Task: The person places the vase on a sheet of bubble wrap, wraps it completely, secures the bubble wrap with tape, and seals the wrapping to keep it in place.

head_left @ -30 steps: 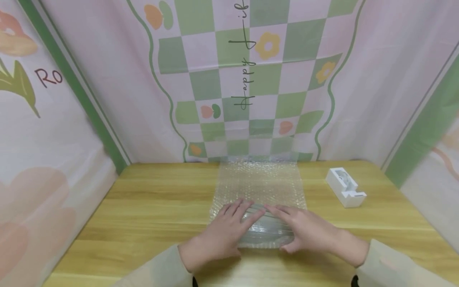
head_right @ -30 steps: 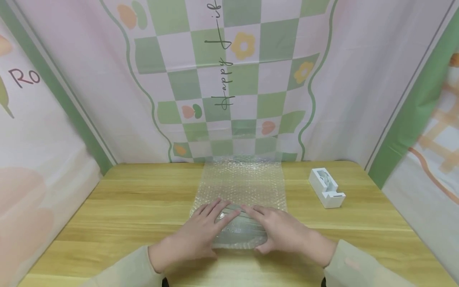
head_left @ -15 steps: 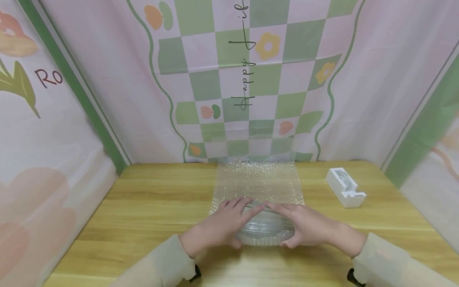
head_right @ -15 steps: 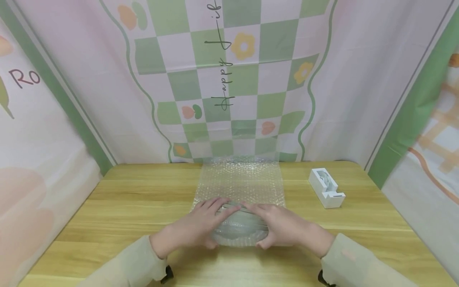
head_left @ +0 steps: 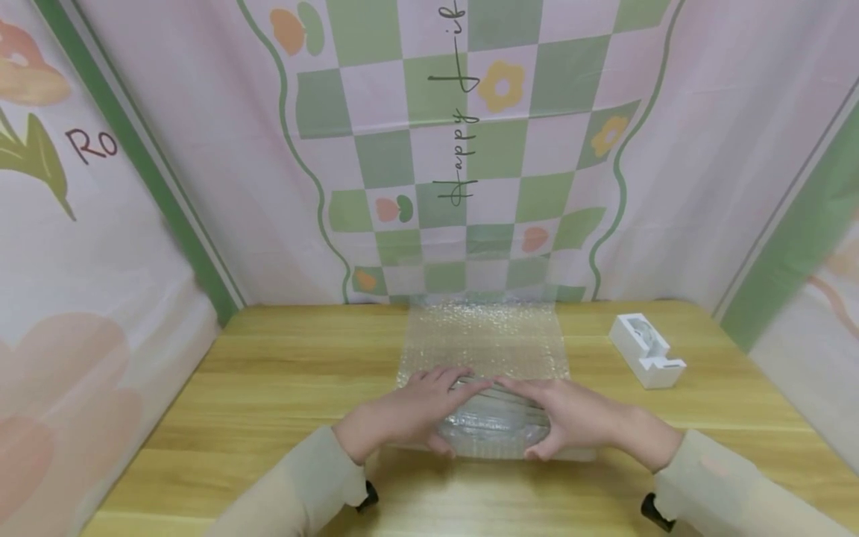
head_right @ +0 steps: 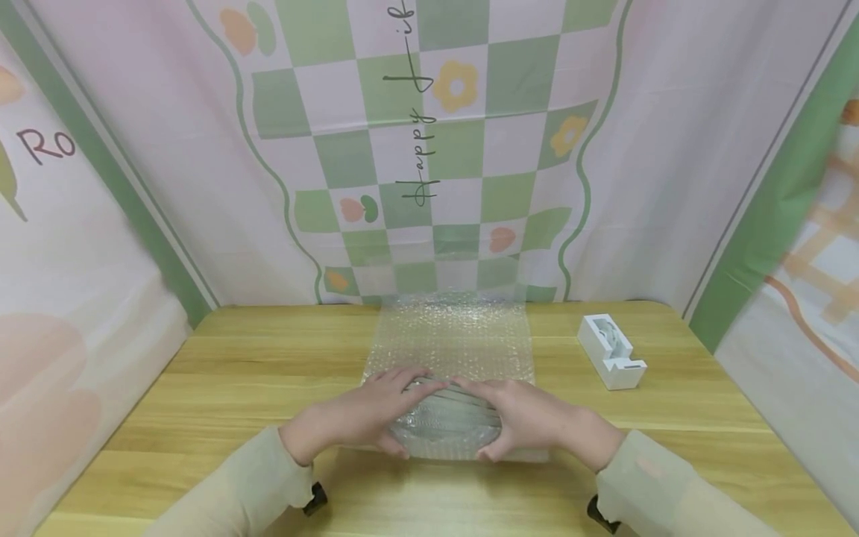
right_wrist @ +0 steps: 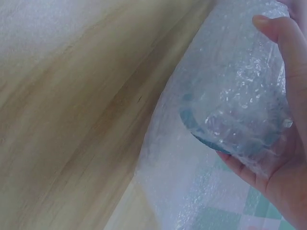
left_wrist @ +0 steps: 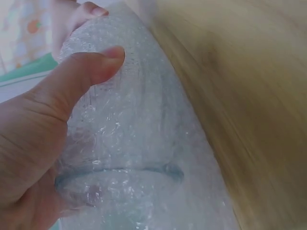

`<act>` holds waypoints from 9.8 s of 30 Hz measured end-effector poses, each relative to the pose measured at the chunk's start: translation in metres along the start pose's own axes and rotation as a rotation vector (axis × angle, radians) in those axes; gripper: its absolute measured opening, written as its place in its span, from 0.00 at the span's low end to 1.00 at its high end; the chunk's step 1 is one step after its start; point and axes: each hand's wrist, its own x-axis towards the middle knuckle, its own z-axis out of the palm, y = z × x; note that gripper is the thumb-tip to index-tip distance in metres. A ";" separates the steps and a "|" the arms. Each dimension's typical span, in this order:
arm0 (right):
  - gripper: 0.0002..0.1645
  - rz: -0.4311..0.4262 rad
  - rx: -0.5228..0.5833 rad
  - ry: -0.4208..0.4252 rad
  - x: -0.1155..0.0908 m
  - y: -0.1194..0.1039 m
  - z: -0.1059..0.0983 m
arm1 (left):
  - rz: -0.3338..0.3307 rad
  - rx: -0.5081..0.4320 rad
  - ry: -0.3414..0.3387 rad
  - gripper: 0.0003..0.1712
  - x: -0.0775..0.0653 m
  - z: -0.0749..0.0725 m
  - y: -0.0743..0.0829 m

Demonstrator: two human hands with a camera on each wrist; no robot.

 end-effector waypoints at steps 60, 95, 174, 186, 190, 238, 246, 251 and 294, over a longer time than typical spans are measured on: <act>0.62 0.041 0.149 -0.180 -0.003 0.000 -0.010 | 0.048 -0.240 -0.118 0.66 0.001 -0.012 -0.005; 0.66 0.084 -0.032 0.026 -0.008 -0.026 0.004 | 0.053 -0.322 -0.147 0.63 0.004 -0.016 -0.012; 0.68 0.163 0.156 -0.184 0.006 -0.014 -0.013 | -0.027 0.126 0.188 0.70 -0.008 0.015 0.014; 0.64 0.128 0.160 -0.184 -0.005 -0.011 -0.022 | -0.041 0.086 0.172 0.70 -0.001 0.013 0.010; 0.49 0.148 0.195 -0.133 -0.012 -0.009 -0.030 | -0.055 0.051 0.151 0.70 0.000 0.011 0.008; 0.69 -0.018 -0.286 0.253 -0.005 -0.022 0.023 | -0.035 -0.050 0.069 0.66 0.017 -0.002 -0.007; 0.68 -0.021 -0.267 0.210 -0.004 -0.023 0.020 | -0.036 -0.095 0.043 0.67 0.016 -0.006 -0.009; 0.68 0.002 -0.226 0.161 -0.003 -0.025 0.017 | -0.040 -0.140 0.030 0.67 0.014 -0.005 -0.011; 0.67 0.055 -0.071 -0.047 0.000 -0.020 -0.001 | -0.020 0.111 0.133 0.75 0.011 -0.016 -0.009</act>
